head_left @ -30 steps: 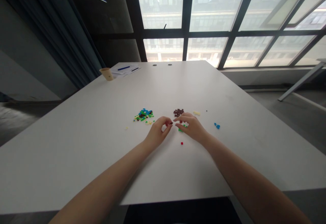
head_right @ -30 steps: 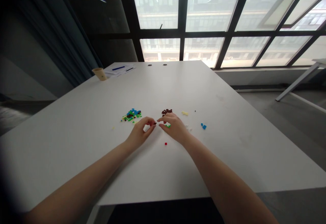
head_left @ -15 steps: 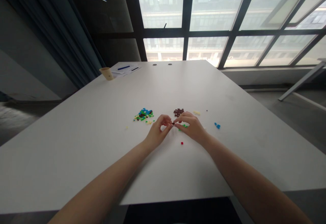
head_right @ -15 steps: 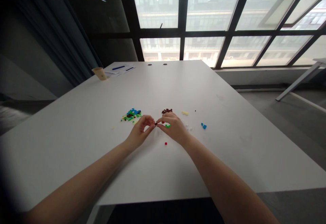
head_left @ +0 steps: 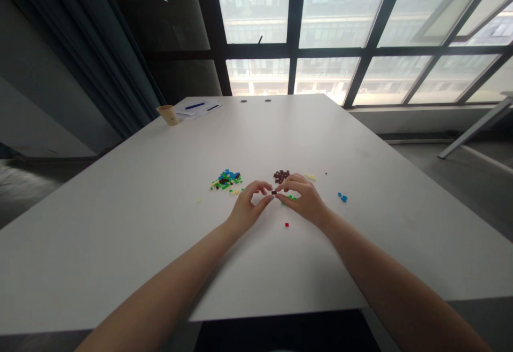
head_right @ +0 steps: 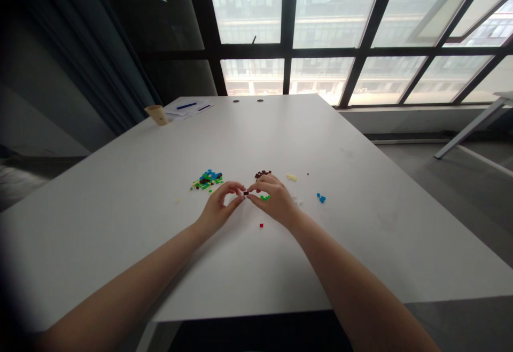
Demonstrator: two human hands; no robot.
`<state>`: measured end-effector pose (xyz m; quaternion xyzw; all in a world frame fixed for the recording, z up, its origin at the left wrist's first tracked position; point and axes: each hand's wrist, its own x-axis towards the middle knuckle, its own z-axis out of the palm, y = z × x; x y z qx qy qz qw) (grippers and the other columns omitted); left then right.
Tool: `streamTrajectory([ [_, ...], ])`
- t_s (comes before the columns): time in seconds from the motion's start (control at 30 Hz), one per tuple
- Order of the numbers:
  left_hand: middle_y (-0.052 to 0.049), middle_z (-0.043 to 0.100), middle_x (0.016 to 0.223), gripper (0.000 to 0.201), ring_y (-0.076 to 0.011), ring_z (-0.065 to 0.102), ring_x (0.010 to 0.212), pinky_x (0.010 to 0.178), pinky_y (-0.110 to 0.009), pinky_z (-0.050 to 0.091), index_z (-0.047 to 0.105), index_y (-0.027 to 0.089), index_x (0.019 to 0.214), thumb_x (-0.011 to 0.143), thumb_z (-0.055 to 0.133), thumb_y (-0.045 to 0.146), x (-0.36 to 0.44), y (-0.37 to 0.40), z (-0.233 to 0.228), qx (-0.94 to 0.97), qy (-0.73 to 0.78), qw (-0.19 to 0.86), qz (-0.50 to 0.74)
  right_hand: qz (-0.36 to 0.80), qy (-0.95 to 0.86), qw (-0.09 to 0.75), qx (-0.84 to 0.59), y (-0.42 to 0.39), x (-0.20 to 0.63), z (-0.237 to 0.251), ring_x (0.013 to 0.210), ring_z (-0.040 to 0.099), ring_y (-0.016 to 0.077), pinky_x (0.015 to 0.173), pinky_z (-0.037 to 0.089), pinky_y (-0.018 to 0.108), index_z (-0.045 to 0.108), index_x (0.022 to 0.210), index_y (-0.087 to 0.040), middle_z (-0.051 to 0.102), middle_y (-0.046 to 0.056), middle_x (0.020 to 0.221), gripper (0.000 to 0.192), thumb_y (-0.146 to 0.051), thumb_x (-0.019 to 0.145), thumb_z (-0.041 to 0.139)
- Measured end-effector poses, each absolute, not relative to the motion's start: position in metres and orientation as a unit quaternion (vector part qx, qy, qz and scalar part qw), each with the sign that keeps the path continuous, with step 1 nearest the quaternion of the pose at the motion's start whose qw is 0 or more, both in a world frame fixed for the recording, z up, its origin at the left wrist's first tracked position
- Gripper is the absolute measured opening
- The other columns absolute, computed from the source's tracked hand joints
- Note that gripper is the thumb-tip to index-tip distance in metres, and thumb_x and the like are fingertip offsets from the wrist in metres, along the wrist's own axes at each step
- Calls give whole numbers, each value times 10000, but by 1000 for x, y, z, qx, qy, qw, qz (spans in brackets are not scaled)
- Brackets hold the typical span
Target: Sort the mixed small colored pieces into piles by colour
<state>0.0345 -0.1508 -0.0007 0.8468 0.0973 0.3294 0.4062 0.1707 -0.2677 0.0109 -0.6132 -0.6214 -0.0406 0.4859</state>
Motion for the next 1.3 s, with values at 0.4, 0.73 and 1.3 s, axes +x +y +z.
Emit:
streamTrajectory([
  [0.4,-63,595,938,96,-173,544,930,849,-335,428,596,194,852,813,538,260,34,-149,0,870,62,320,371,-54,-634,475,-608,-268,170,12,712,525,133,704,423,275,639,799,-205,571,11,700,51,-226,760,612],
  [0.73,-129,513,1081,279,-284,446,1028,761,-392,430,538,180,1070,807,488,261,31,-130,-13,930,339,27,142,-44,-471,280,-835,-262,208,-18,707,521,151,671,370,277,665,748,-212,579,17,720,108,-244,754,562],
  [1.3,-121,580,897,279,-219,495,836,783,-348,395,591,108,880,769,348,28,30,-98,-30,943,294,57,144,-17,-477,173,-862,-257,203,-22,805,544,161,731,348,277,681,876,-252,623,38,835,229,-255,798,466],
])
